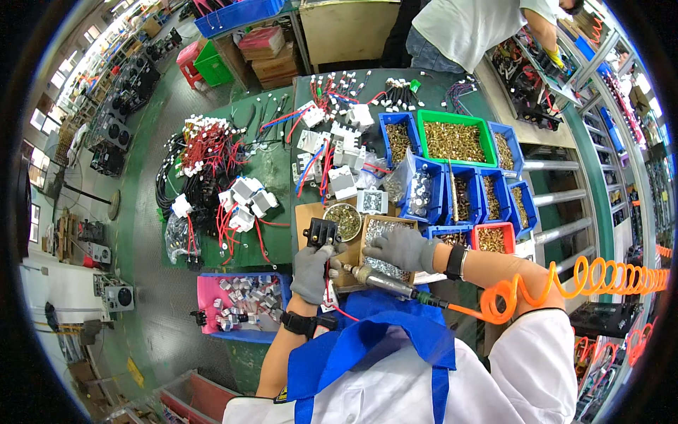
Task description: Assembling electrical component using an air screwdriver and wires on a workbench.
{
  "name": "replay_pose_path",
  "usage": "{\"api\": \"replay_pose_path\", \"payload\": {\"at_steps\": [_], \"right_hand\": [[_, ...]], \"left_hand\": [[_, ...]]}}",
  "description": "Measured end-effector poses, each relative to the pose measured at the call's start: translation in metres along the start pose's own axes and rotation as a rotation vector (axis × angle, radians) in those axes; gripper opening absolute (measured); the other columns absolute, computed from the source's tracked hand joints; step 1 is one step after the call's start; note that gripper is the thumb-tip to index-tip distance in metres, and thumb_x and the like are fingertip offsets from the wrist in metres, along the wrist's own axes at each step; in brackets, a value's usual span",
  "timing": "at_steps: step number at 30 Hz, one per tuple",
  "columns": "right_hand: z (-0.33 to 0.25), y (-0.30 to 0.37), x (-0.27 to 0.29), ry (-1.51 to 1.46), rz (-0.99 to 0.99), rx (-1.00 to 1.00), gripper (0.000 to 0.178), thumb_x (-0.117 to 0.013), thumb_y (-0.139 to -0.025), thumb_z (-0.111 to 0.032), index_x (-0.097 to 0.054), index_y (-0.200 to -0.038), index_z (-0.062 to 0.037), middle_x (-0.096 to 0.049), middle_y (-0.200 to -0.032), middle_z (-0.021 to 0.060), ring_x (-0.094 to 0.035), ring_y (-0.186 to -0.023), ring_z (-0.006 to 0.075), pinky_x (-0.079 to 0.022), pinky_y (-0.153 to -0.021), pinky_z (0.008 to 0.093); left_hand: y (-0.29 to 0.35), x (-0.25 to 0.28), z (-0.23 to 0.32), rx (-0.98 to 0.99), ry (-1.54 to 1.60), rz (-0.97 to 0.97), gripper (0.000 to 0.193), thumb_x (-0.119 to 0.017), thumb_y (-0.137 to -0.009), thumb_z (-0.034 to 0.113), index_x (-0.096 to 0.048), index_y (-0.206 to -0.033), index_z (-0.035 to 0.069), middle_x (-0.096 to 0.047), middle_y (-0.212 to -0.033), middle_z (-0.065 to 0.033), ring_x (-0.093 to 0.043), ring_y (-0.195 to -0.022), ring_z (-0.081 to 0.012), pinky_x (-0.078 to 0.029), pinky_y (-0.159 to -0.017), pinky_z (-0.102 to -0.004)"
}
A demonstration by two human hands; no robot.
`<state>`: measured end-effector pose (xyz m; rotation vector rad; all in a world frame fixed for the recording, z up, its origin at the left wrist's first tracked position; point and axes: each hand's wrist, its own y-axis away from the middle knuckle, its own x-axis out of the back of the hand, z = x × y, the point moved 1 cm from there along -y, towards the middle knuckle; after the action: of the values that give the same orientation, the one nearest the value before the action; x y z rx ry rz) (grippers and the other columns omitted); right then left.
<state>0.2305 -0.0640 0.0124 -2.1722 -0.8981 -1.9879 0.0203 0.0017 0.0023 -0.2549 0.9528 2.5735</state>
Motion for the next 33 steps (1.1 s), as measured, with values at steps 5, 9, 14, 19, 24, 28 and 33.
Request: {"api": "replay_pose_path", "payload": {"at_steps": [5,9,14,19,24,28,33], "right_hand": [[0.012,-0.019,-0.004,-0.158,0.212,-0.163,0.026,-0.052,-0.083,-0.015,-0.057,-0.108,-0.0127,-0.060,-0.092,0.0102,-0.062,-0.082,0.0302,-0.051,-0.069,0.0412],[0.026,-0.054,-0.005,-0.324,0.388,-0.260,0.022,-0.053,-0.083,-0.017,-0.060,-0.103,-0.0121,-0.060,-0.081,0.0129,-0.060,-0.078,0.0345,-0.049,-0.069,0.0451],[0.036,-0.070,-0.016,-0.331,0.277,-0.408,0.028,-0.053,-0.082,-0.015,-0.058,-0.110,-0.0153,-0.062,-0.086,0.0134,-0.061,-0.080,0.0348,-0.049,-0.072,0.0444],[0.043,-0.094,-0.021,-0.205,0.376,-0.150,0.039,-0.055,-0.080,-0.011,-0.055,-0.118,-0.0179,-0.063,-0.089,0.0126,-0.061,-0.083,0.0327,-0.050,-0.072,0.0428],[0.047,-0.119,-0.019,-0.138,0.337,-0.076,0.031,-0.047,-0.087,-0.014,-0.055,-0.117,-0.0167,-0.065,-0.088,0.0127,-0.065,-0.079,0.0327,-0.051,-0.067,0.0438],[0.039,-0.130,-0.016,-0.026,0.228,-0.140,0.031,-0.047,-0.088,-0.014,-0.053,-0.118,-0.0147,-0.066,-0.078,0.0128,-0.066,-0.072,0.0319,-0.051,-0.057,0.0431],[0.030,-0.139,-0.020,0.057,0.191,-0.130,0.021,-0.051,-0.085,-0.013,-0.054,-0.105,-0.0068,-0.065,-0.074,0.0123,-0.067,-0.070,0.0297,-0.052,-0.056,0.0409]], "left_hand": [[0.001,0.009,-0.001,0.003,-0.057,-0.006,0.019,-0.052,-0.090,0.013,-0.060,-0.099,-0.002,-0.066,-0.080,-0.0101,-0.055,-0.049,-0.0114,-0.044,-0.042,-0.0222],[0.005,0.014,-0.002,0.007,0.017,0.009,0.017,-0.052,-0.090,0.014,-0.061,-0.097,0.001,-0.061,-0.070,-0.0054,-0.052,-0.047,-0.0097,-0.042,-0.040,-0.0222],[0.007,0.019,-0.009,0.014,0.013,0.057,0.016,-0.053,-0.090,0.011,-0.060,-0.099,0.000,-0.064,-0.077,-0.0065,-0.054,-0.050,-0.0096,-0.043,-0.040,-0.0226],[0.006,0.019,-0.017,0.029,0.055,0.031,0.016,-0.053,-0.089,0.009,-0.060,-0.099,-0.001,-0.065,-0.082,-0.0080,-0.055,-0.051,-0.0099,-0.045,-0.041,-0.0224],[0.012,0.019,-0.014,0.062,0.024,0.051,0.016,-0.052,-0.089,0.010,-0.059,-0.099,-0.002,-0.066,-0.084,-0.0090,-0.057,-0.052,-0.0108,-0.046,-0.041,-0.0225],[0.015,0.023,-0.013,0.062,-0.019,0.076,0.017,-0.051,-0.087,0.007,-0.060,-0.099,-0.002,-0.068,-0.086,-0.0113,-0.059,-0.052,-0.0121,-0.046,-0.041,-0.0232],[0.013,0.026,-0.018,0.080,0.063,0.110,0.018,-0.051,-0.086,0.006,-0.060,-0.100,-0.002,-0.068,-0.088,-0.0124,-0.060,-0.052,-0.0125,-0.045,-0.040,-0.0234]]}}
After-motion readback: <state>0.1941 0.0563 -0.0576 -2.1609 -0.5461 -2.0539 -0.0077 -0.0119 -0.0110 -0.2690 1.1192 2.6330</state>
